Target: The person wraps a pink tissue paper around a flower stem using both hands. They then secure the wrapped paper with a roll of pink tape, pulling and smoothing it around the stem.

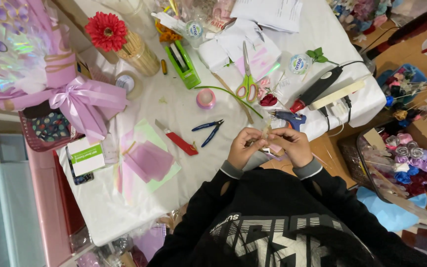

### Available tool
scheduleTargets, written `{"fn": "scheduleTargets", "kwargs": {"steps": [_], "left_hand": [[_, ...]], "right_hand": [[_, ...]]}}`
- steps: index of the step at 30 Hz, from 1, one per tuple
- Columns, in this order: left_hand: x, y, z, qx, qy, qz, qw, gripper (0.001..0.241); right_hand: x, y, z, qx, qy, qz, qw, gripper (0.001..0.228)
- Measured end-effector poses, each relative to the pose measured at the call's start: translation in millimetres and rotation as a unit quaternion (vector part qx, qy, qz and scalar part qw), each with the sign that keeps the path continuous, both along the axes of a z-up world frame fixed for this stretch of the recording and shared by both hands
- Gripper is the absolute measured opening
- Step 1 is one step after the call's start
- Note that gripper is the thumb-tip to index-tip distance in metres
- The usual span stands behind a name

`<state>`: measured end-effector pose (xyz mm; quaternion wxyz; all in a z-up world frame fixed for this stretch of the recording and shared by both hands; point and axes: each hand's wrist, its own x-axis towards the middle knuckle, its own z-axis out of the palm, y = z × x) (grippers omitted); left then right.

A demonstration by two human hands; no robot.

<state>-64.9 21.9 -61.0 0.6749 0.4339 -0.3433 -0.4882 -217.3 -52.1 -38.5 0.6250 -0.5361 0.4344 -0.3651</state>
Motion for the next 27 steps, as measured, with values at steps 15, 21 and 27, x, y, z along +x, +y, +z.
{"fn": "scheduleTargets", "kwargs": {"steps": [15,21,27], "left_hand": [[9,-2,-3,0.089,0.042,-0.019,0.995,0.055],[1,-4,-31,0.124,0.035,0.033,0.991,0.029],[-2,-7,-29,0.143,0.046,0.058,0.987,0.028]], "right_hand": [[0,-14,-14,-0.033,0.017,0.113,0.993,0.014],[7,-17,-2,-0.089,0.047,0.127,0.987,0.015],[11,-12,5,-0.273,0.150,0.121,0.943,0.045]]}}
